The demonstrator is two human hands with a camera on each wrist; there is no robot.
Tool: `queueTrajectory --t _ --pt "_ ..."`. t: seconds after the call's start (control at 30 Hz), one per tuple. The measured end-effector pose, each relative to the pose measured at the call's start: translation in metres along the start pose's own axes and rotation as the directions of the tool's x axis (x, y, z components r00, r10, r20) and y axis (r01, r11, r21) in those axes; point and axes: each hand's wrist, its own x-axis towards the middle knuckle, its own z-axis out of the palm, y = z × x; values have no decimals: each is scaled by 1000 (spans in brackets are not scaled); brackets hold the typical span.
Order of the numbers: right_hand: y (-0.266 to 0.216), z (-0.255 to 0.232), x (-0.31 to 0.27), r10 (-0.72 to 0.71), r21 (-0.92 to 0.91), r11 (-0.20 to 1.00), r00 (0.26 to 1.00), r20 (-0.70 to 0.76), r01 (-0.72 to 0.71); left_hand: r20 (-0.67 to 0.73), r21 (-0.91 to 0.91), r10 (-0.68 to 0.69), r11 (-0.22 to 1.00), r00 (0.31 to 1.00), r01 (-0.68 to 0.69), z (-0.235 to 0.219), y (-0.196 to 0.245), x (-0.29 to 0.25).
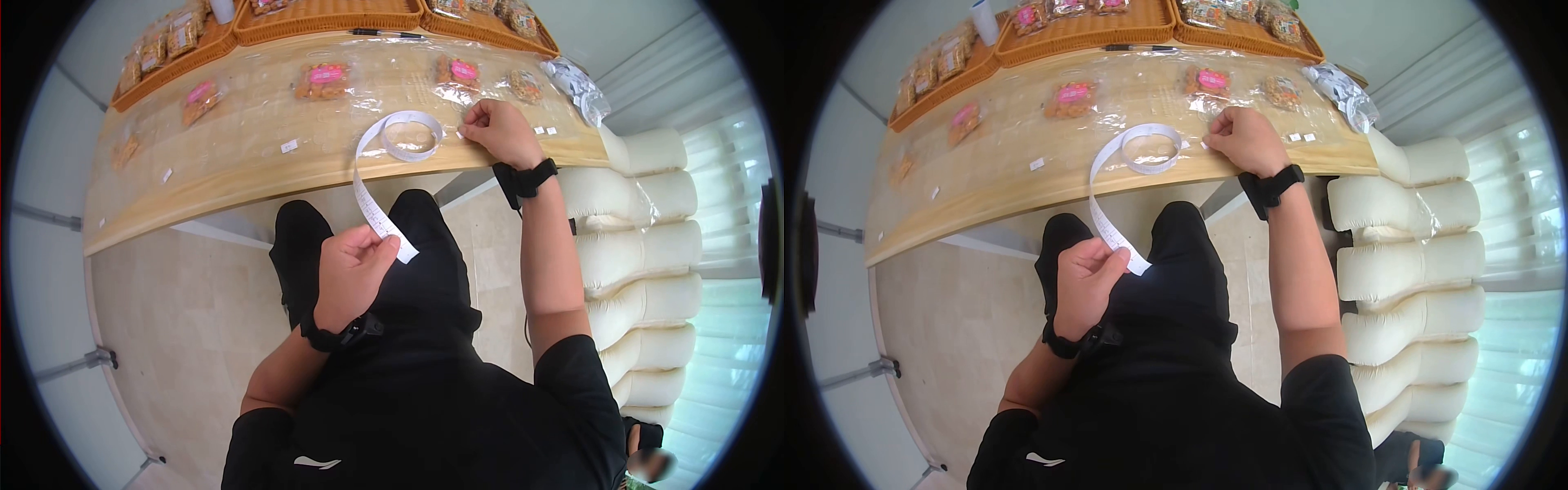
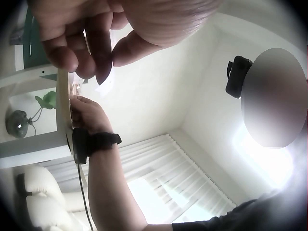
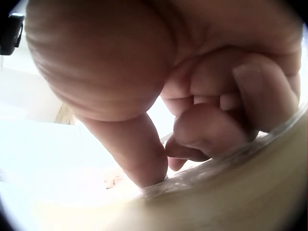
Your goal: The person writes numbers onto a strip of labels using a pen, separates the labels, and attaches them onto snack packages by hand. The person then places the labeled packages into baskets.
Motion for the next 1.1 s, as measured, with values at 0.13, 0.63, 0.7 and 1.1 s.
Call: queueTrajectory --t 0.13,0.63,0.7,1.1 --pt "8 -3 -3 0 67 998 999 -34 2 12 -23 11 1000 1000 -11 1 1 0" --pt "-62 59 -132 -484 394 786 871 -88 477 53 -48 8 999 999 -5 3 3 2" --pt "-62 62 -135 -479 395 785 872 -103 478 83 -46 6 999 997 -3 3 1 2" --pt "-62 64 -139 -427 420 806 901 -73 416 26 -73 19 997 999 -17 4 -3 8"
